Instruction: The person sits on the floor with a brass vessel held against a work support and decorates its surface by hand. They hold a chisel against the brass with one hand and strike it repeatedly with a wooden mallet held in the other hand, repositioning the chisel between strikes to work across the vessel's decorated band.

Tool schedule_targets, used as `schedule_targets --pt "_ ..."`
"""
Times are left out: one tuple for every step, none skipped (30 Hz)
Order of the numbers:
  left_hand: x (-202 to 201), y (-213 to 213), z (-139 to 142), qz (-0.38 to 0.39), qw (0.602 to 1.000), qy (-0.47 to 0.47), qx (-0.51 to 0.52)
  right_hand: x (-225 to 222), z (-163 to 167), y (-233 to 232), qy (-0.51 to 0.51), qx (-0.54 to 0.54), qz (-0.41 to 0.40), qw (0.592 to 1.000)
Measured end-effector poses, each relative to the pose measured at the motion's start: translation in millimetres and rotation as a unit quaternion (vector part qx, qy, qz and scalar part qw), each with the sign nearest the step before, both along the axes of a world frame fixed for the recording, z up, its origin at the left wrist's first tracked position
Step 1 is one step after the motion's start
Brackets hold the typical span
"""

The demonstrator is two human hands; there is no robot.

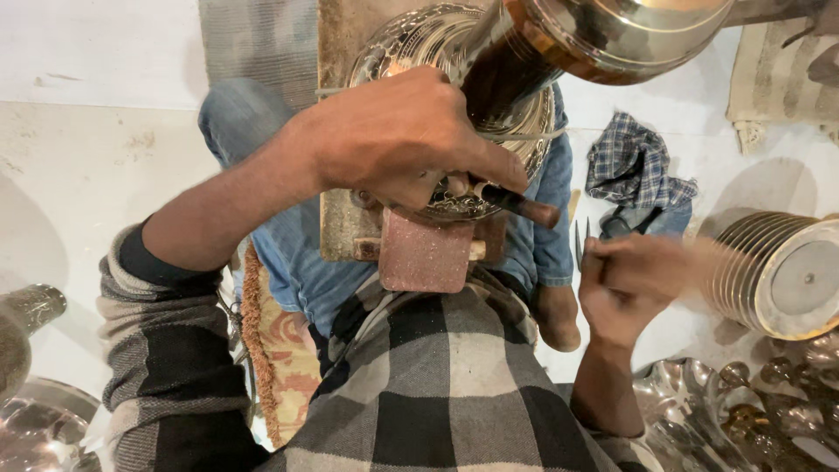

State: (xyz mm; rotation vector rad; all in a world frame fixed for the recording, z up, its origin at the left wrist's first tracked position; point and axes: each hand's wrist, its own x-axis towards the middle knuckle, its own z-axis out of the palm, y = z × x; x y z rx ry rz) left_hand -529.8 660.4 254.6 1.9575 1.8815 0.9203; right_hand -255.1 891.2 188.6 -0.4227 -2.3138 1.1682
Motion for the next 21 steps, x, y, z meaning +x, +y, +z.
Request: schedule_targets --pt "0 1 0 -0.003 1.0 0.001 0.0 -3 2 1 -0.034 0.093 -0.02 0.995" --pt "0 1 1 -0.001 1.0 -0.004 0.011 -4 5 1 -0.071 0.184 -0.042 0.979" --pt "0 1 1 0.0 1.0 -0.006 0.025 -6 6 1 -0.04 0.065 -0.034 0.997" --pt "0 1 2 0.004 0.999 -0.006 0.038 -8 7 2 -0.006 -0.056 -0.023 0.998" --pt "-1 1 3 0.005 0.999 0.002 0.034 -9 8 2 0.023 -0.179 -0.009 0.984" --pt "-1 1 4 0.006 1.0 0.006 0.027 -9 7 3 -0.028 -0.047 -0.015 0.998" --pt "-1 2 5 0.006 1.0 0.012 0.023 -8 6 4 -0.075 0.088 -0.02 0.993" --pt "-2 3 5 0.004 1.0 0.014 0.009 -8 4 6 -0.115 0.221 -0.028 0.968" --pt "-2 5 5 0.0 1.0 0.014 -0.005 -6 2 7 -0.073 0.093 -0.027 0.993" --pt "-2 4 5 -0.003 1.0 0.013 -0.018 -4 -2 8 -0.03 -0.036 -0.025 0.999" --pt "-2 5 4 -0.002 1.0 0.011 0.003 -2 -6 9 0.012 -0.166 -0.018 0.986" --pt "-3 6 4 -0.001 1.0 0.008 0.024 0 -8 12 -0.033 -0.027 -0.03 0.999" --pt "-3 4 4 -0.002 0.999 0.006 0.047 2 -10 14 -0.076 0.113 -0.043 0.99" --pt "-2 6 3 0.003 1.0 0.017 0.026 3 -13 16 -0.115 0.252 -0.053 0.959" --pt "-1 7 2 0.006 1.0 0.028 0.005 3 -15 16 -0.069 0.103 -0.034 0.992" --pt "-1 9 1 0.005 0.999 0.039 -0.014 2 -17 15 -0.021 -0.047 -0.017 0.999" --pt "-2 10 0 0.004 0.999 0.035 0.0 0 -19 14 0.028 -0.197 0.004 0.98" --pt "-1 10 0 0.006 0.999 0.028 0.013 -1 -19 13 0.013 -0.109 0.003 0.994" --pt "-1 9 0 0.007 0.999 0.02 0.026 -3 -19 12 -0.004 -0.02 0.0 1.0" --pt "-1 10 0 0.006 1.0 0.021 0.014 -5 -17 11 -0.02 0.07 -0.002 0.997" --pt "-1 9 0 0.007 1.0 0.027 0.002 -7 -16 9 -0.005 -0.008 -0.003 1.0"
